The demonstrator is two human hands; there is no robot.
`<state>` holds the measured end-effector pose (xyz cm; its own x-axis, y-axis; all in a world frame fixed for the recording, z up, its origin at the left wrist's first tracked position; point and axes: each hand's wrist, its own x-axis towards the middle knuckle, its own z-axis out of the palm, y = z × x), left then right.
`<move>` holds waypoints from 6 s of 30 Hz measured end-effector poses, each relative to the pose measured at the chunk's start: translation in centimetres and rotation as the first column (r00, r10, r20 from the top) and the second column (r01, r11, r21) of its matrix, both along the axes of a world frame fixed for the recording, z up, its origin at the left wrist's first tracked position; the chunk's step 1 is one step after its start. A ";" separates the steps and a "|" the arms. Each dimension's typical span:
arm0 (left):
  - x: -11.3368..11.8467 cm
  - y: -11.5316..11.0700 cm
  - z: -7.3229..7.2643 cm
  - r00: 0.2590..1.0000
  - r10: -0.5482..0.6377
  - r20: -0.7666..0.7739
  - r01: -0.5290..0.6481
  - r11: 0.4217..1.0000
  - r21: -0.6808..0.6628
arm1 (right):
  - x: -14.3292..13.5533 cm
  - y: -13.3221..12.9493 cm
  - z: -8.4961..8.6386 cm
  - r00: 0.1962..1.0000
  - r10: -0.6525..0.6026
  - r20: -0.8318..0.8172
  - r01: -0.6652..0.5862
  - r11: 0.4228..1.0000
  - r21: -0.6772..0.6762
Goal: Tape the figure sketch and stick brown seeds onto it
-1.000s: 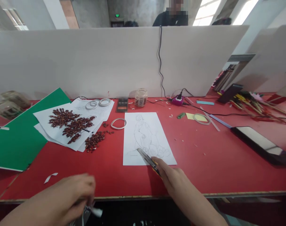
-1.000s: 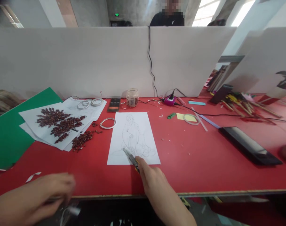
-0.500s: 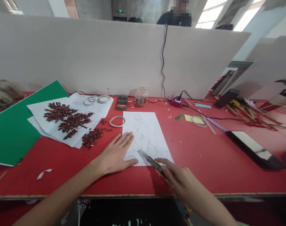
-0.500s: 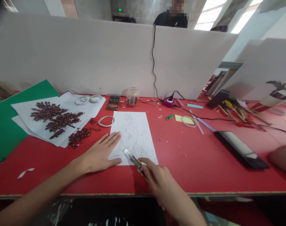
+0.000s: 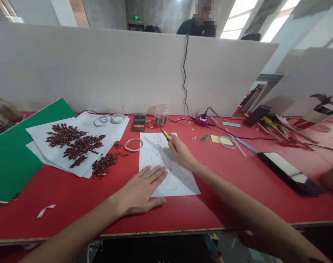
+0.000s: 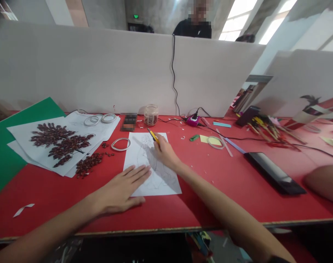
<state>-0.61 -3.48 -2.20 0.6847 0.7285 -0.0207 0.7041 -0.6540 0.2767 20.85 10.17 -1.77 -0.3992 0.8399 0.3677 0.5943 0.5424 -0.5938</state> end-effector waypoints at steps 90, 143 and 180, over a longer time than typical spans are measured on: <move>-11.6 8.3 2.6 0.838 0.509 0.196 -0.514 0.857 -0.031 | -0.8 1.0 -2.7 0.989 -0.025 -0.148 0.028 0.999 0.016; -0.8 4.2 2.3 0.851 0.168 0.498 -0.040 0.965 -0.258 | -0.9 0.8 -2.9 0.993 0.023 -0.116 -0.020 0.999 0.030; -0.3 3.1 1.8 0.864 0.244 0.441 -0.165 0.964 -0.209 | -1.0 0.9 -3.2 0.999 0.042 0.023 -0.045 0.990 0.134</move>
